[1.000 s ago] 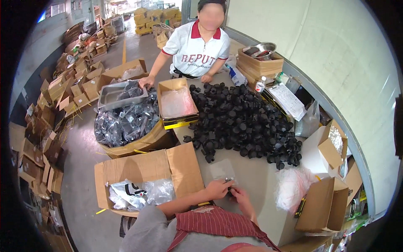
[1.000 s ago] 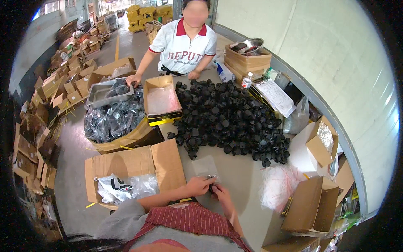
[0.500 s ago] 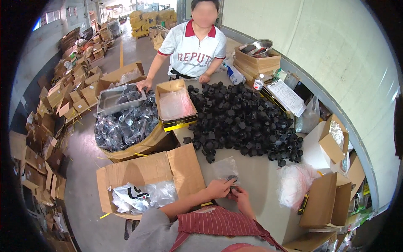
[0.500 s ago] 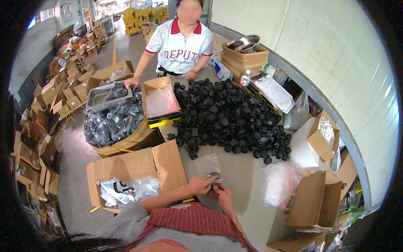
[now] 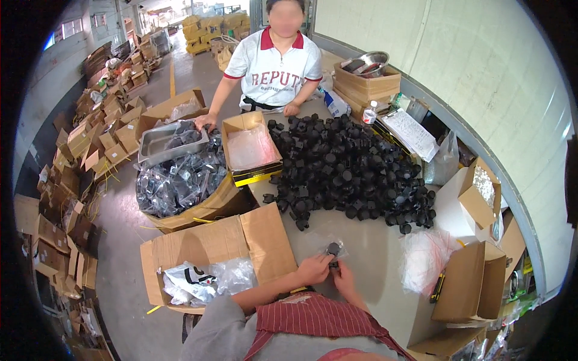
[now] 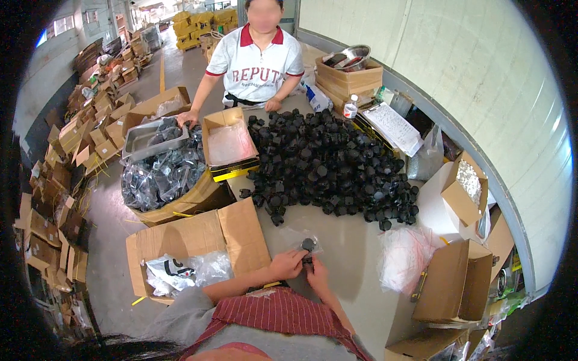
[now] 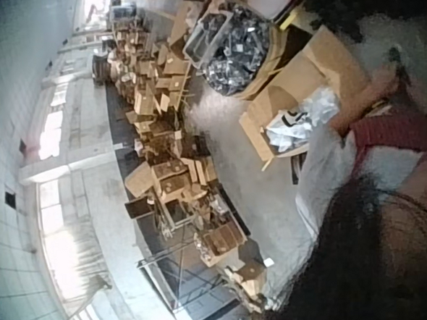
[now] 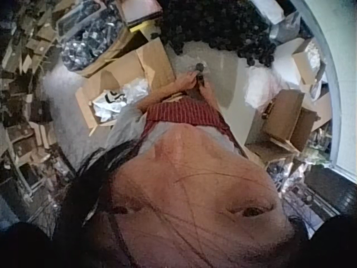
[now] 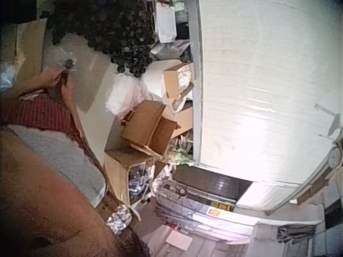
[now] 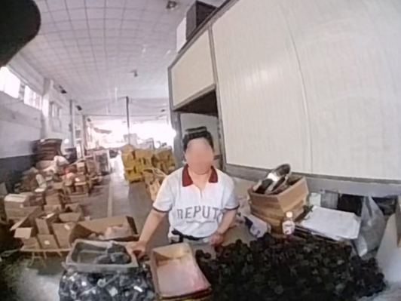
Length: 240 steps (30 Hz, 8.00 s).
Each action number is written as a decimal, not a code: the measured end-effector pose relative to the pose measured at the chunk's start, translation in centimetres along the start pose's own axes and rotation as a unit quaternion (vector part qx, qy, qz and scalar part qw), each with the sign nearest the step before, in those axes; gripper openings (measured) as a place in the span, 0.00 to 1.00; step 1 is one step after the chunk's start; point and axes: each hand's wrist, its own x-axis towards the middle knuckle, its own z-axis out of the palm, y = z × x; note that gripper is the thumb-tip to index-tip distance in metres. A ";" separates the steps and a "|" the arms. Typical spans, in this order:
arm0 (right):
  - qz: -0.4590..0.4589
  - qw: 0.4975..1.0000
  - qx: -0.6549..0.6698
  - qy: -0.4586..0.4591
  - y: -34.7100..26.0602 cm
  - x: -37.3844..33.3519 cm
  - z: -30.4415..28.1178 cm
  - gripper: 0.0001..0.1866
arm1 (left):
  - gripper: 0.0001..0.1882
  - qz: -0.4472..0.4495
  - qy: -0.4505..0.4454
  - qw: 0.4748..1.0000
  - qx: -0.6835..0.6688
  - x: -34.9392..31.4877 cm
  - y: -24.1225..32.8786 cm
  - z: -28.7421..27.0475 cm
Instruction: The person places small black plastic components into clear plastic bags, closes the bags, and puts them into a cardboard box.
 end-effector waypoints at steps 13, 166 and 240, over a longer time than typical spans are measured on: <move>-0.055 0.993 -0.093 0.043 -2.4 1.3 -0.3 0.09 | 0.20 0.018 0.002 1.000 -0.008 -0.4 0.5 0.0; 0.306 0.782 0.543 -0.015 -4.4 -1.9 -5.4 0.21 | 0.08 -0.091 -0.094 0.991 0.006 0.4 1.1 0.3; -0.074 0.992 -0.029 0.103 -4.4 2.3 -5.0 0.22 | 0.10 -0.173 -0.023 0.984 -0.038 0.2 0.1 -2.8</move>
